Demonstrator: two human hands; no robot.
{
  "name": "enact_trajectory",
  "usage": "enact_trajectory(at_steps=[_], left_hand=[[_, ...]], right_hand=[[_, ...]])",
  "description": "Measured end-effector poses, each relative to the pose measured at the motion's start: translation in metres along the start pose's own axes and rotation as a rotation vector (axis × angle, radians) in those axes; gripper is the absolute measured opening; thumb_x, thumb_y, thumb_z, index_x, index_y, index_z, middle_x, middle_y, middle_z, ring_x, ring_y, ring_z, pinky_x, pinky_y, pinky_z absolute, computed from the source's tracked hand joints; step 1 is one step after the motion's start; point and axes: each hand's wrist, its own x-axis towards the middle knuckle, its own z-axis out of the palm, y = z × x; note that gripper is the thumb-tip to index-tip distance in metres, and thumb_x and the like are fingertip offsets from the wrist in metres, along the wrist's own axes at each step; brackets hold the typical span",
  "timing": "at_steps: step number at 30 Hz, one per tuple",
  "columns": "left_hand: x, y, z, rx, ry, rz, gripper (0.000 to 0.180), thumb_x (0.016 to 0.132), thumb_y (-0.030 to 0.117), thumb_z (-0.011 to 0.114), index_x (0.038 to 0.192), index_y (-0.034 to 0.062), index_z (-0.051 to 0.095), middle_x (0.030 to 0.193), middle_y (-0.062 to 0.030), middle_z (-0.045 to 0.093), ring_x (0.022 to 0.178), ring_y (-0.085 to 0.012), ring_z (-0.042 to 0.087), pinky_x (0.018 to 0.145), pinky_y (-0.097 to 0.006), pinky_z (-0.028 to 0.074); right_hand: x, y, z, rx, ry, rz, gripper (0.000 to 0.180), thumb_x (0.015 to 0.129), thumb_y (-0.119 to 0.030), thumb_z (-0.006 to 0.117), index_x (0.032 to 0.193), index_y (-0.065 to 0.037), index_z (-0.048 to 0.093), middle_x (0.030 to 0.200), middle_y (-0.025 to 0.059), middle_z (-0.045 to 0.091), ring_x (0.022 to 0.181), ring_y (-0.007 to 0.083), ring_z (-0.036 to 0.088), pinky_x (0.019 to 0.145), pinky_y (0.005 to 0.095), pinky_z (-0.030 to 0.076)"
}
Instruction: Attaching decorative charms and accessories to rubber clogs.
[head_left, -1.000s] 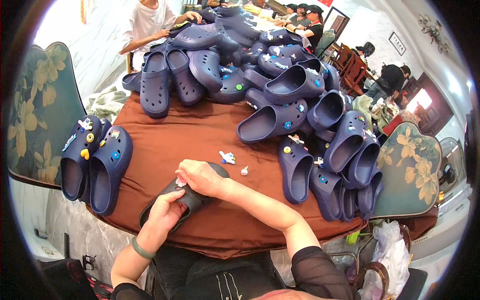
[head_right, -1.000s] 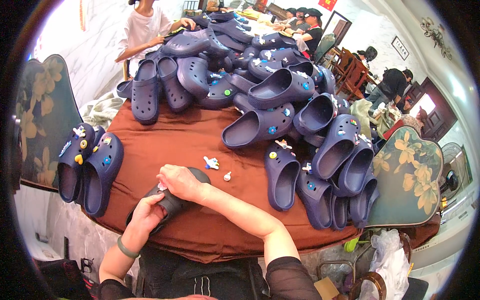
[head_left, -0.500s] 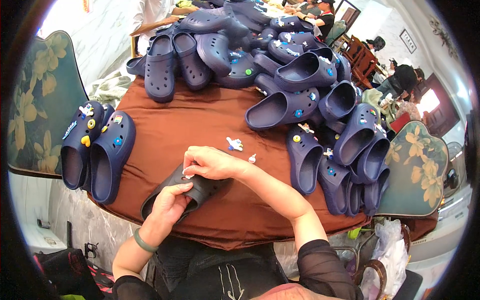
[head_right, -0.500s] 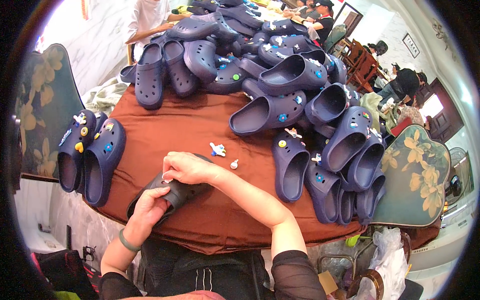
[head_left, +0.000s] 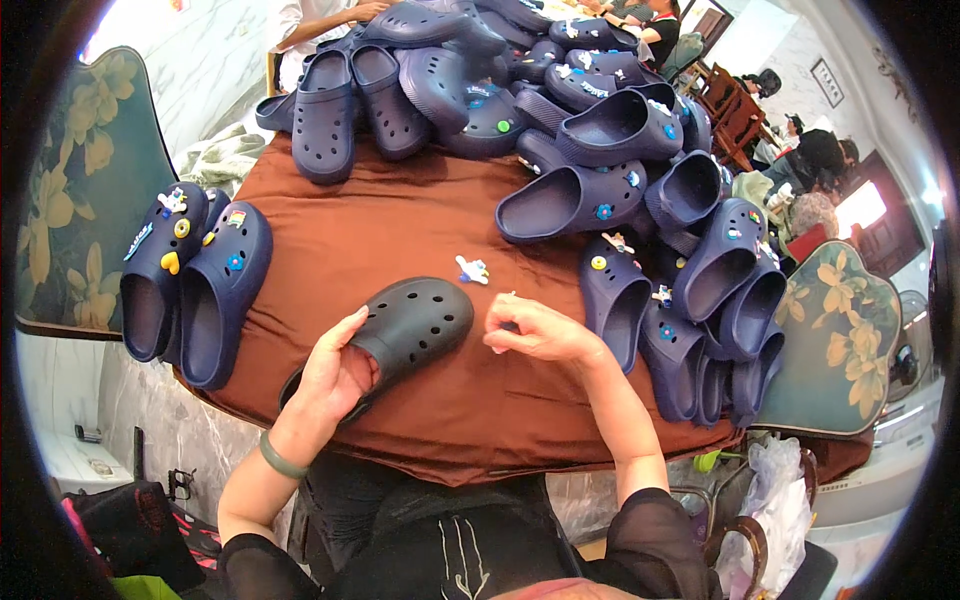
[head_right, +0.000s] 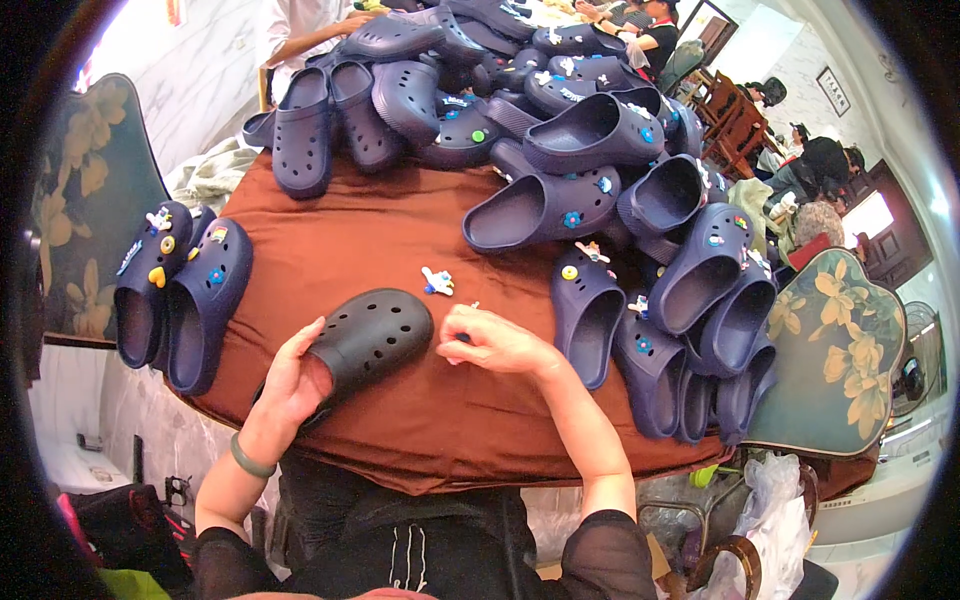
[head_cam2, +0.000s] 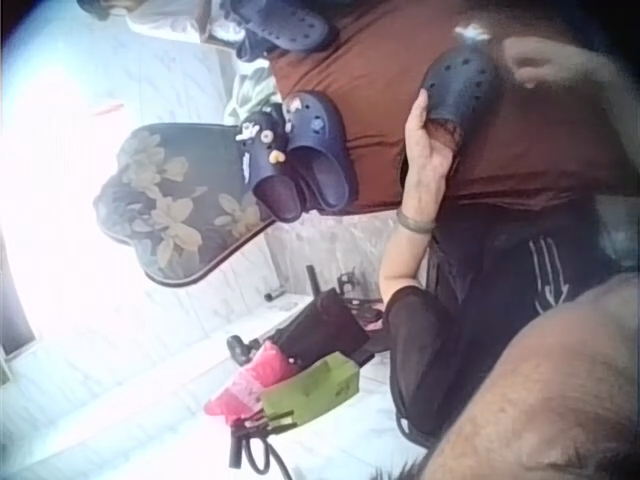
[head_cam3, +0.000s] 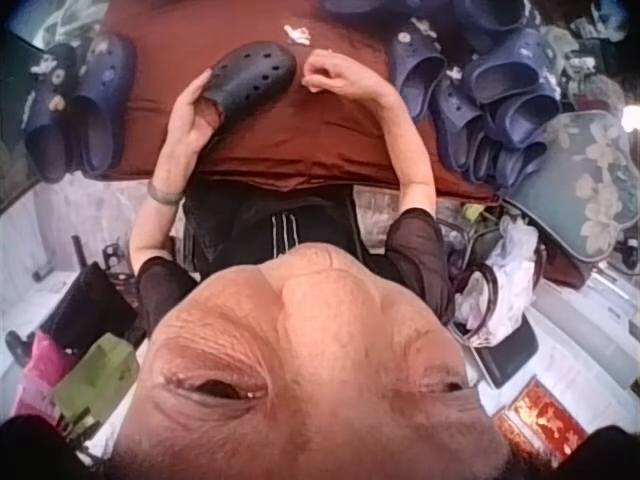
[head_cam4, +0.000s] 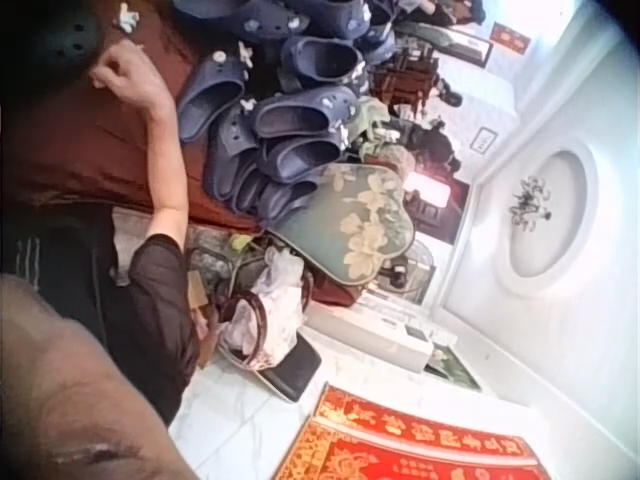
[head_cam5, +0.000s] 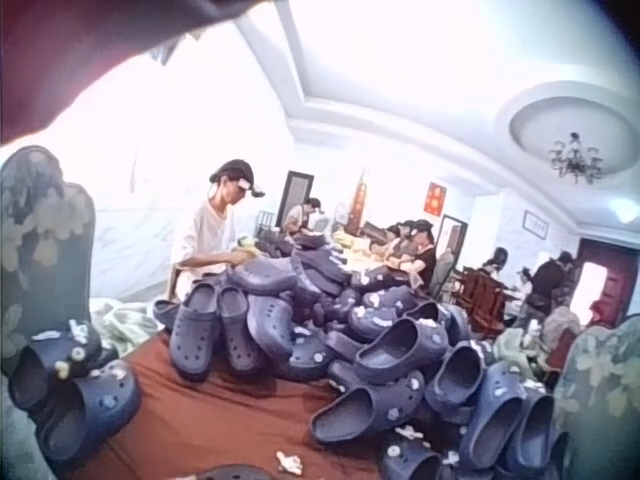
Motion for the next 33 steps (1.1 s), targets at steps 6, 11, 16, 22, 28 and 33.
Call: enact_trajectory(at_steps=[6,11,16,22,28,33], left_hand=[[-0.006,-0.010,-0.008,0.570,-0.061,0.015,0.035,0.082,0.008,0.066,0.115,0.0008,0.060,0.115,-0.0073,0.064,0.104,-0.0174,0.060,0.094,-0.032,0.044],[0.003,-0.006,-0.023,0.529,0.020,0.072,0.024,0.075,0.002,0.065,0.099,-0.0012,0.067,0.102,-0.0071,0.067,0.096,-0.0164,0.061,0.086,-0.028,0.045],[-0.013,-0.008,-0.006,0.360,0.043,0.196,0.027,0.075,-0.001,0.062,0.102,-0.0028,0.063,0.103,-0.0077,0.066,0.097,-0.0180,0.061,0.091,-0.031,0.045],[-0.008,-0.003,-0.027,0.225,0.044,0.187,0.033,0.073,-0.004,0.061,0.105,-0.0023,0.062,0.106,-0.0073,0.065,0.100,-0.0184,0.060,0.093,-0.031,0.044],[-0.004,-0.006,-0.024,0.191,-0.055,0.211,0.037,0.072,-0.006,0.062,0.109,-0.0020,0.061,0.110,-0.0069,0.064,0.103,-0.0171,0.058,0.094,-0.031,0.043],[-0.009,-0.004,-0.029,0.245,-0.042,0.182,0.033,0.071,-0.004,0.063,0.104,-0.0023,0.063,0.107,-0.0063,0.063,0.103,-0.0160,0.057,0.094,-0.030,0.043]], right_hand=[[-0.020,0.027,0.010,-0.032,0.029,0.166,0.008,0.083,-0.005,0.063,0.086,0.001,0.057,0.083,0.0077,0.056,0.065,0.0148,0.058,0.061,0.0269,0.047],[-0.026,0.048,0.007,0.216,0.182,0.270,0.010,0.086,0.000,0.057,0.094,0.000,0.063,0.080,0.0092,0.063,0.072,0.0164,0.066,0.065,0.0304,0.052],[-0.039,0.029,-0.020,-0.222,0.289,0.163,0.009,0.080,-0.008,0.066,0.086,-0.002,0.069,0.088,0.0108,0.069,0.085,0.0245,0.064,0.076,0.0334,0.049],[0.019,0.050,0.000,-0.459,0.390,0.103,0.026,0.078,-0.014,0.072,0.101,-0.004,0.066,0.098,0.0104,0.064,0.089,0.0268,0.059,0.081,0.0360,0.047],[0.065,0.068,0.015,-0.839,0.400,0.027,0.022,0.087,-0.006,0.055,0.108,-0.001,0.058,0.101,0.0156,0.059,0.093,0.0339,0.058,0.080,0.0418,0.050],[0.081,0.034,0.023,-0.727,0.580,-0.305,0.018,0.084,0.000,0.054,0.101,0.001,0.061,0.093,0.0151,0.063,0.087,0.0331,0.061,0.076,0.0425,0.051]])
